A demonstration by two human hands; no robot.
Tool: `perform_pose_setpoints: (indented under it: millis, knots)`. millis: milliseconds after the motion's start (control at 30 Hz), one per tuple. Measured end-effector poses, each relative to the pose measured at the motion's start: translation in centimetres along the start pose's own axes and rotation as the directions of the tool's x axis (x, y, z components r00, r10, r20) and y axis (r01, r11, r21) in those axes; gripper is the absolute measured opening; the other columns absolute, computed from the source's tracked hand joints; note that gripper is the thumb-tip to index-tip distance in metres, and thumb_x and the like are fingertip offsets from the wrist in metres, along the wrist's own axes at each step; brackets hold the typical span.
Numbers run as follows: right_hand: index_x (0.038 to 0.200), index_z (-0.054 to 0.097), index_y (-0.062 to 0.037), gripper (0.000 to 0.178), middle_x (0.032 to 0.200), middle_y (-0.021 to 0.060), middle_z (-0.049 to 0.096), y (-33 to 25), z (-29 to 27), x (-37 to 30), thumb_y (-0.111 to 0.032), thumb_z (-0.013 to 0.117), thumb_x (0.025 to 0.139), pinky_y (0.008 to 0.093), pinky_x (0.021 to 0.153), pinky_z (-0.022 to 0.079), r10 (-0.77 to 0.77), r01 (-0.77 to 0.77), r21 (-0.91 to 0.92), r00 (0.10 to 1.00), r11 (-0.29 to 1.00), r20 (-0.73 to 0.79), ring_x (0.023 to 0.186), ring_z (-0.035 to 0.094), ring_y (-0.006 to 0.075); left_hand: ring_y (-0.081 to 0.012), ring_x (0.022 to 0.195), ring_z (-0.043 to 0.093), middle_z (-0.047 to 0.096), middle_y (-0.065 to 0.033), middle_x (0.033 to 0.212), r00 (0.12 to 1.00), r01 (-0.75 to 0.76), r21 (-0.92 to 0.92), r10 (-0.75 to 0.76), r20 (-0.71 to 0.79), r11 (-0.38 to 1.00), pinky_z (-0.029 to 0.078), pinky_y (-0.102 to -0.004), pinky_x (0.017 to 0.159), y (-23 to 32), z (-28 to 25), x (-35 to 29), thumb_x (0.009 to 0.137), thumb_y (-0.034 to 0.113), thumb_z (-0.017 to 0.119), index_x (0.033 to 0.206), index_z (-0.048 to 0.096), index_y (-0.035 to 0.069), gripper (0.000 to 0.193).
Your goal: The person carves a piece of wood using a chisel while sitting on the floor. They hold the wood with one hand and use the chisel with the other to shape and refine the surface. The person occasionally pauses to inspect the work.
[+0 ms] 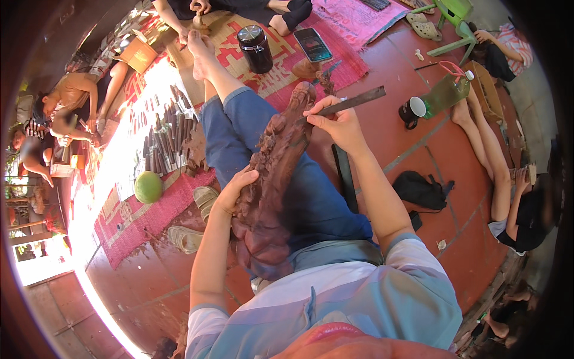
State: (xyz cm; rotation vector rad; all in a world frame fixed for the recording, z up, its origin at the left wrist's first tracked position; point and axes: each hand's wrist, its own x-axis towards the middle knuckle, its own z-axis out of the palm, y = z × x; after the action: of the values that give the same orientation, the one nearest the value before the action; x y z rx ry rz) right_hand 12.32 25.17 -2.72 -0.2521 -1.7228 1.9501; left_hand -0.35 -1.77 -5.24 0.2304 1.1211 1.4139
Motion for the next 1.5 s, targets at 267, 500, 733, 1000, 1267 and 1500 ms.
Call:
perform_pose_setpoints:
  millis: [267, 500, 733, 1000, 1267, 1500]
  knots:
    - [0.088, 0.060, -0.0020, 0.009, 0.094, 0.0071, 0.065, 0.2, -1.3, -0.1, 0.003, 0.066, 0.084, 0.0283, 0.087, 0.050, 0.061, -0.049, -0.121, 0.994, 0.991, 0.091, 0.103, 0.063, 0.0180, -0.0212, 0.109, 0.059, 0.058, -0.0143, 0.123, 0.996, 0.088, 0.115, -0.087, -0.016, 0.989, 0.047, -0.0332, 0.094, 1.3, -0.1, 1.2, 0.088, 0.037, 0.060, 0.131, 0.047, -0.004, 0.061]
    - [0.093, 0.060, -0.0015, 0.010, 0.095, 0.0055, 0.064, 0.7, -3.8, 1.4, -0.001, 0.065, 0.085, 0.0250, 0.079, 0.051, 0.052, -0.073, 0.126, 0.985, 0.989, 0.165, 0.092, 0.064, 0.0131, -0.0211, 0.114, 0.054, 0.055, -0.0126, 0.127, 0.967, 0.197, 0.282, -0.233, 0.100, 0.939, 0.043, -0.0328, 0.097, 1.7, -1.8, 1.2, 0.082, 0.041, 0.066, 0.138, 0.039, -0.001, 0.076]
    - [0.092, 0.057, -0.0041, 0.010, 0.091, 0.0048, 0.062, -3.1, -1.1, 1.8, -0.001, 0.064, 0.087, 0.0227, 0.071, 0.051, 0.110, -0.110, -0.013, 0.972, 0.994, 0.205, 0.083, 0.063, 0.0116, -0.0307, 0.104, 0.062, 0.061, -0.0222, 0.115, 0.931, 0.336, -0.246, -0.280, 0.235, 0.909, 0.049, -0.0410, 0.095, -1.2, -4.1, 0.3, 0.082, 0.037, 0.063, 0.128, 0.049, -0.005, 0.063]
    - [0.087, 0.063, -0.0028, 0.007, 0.079, 0.0005, 0.061, -3.5, 0.4, -1.0, -0.003, 0.067, 0.081, 0.0252, 0.068, 0.046, 0.084, -0.017, -0.317, 0.976, 0.948, 0.201, 0.076, 0.058, 0.0096, -0.0282, 0.104, 0.062, 0.061, -0.0189, 0.118, 0.982, 0.181, -0.449, -0.188, 0.030, 0.875, 0.051, -0.0394, 0.092, -5.9, -1.9, -2.4, 0.086, 0.038, 0.064, 0.128, 0.051, 0.000, 0.059]
    - [0.086, 0.062, -0.0041, 0.012, 0.084, 0.0004, 0.062, -4.2, 1.8, -1.9, -0.007, 0.072, 0.081, 0.0249, 0.070, 0.046, 0.097, 0.078, -0.580, 0.959, 0.811, 0.265, 0.079, 0.058, 0.0083, -0.0263, 0.112, 0.057, 0.056, -0.0166, 0.127, 0.984, 0.173, -0.444, -0.172, 0.042, 0.879, 0.046, -0.0380, 0.099, -5.2, -0.9, -3.0, 0.091, 0.040, 0.058, 0.133, 0.046, 0.001, 0.058]
    - [0.079, 0.060, -0.0016, 0.014, 0.077, 0.0056, 0.061, -2.7, 0.3, 0.4, -0.005, 0.073, 0.073, 0.0313, 0.068, 0.045, 0.098, 0.058, -0.449, 0.944, 0.891, 0.316, 0.077, 0.059, 0.0159, -0.0246, 0.106, 0.061, 0.060, -0.0160, 0.121, 0.983, 0.170, -0.382, -0.186, -0.004, 0.908, 0.049, -0.0364, 0.094, -4.6, -0.4, -2.2, 0.091, 0.034, 0.059, 0.132, 0.047, 0.002, 0.054]
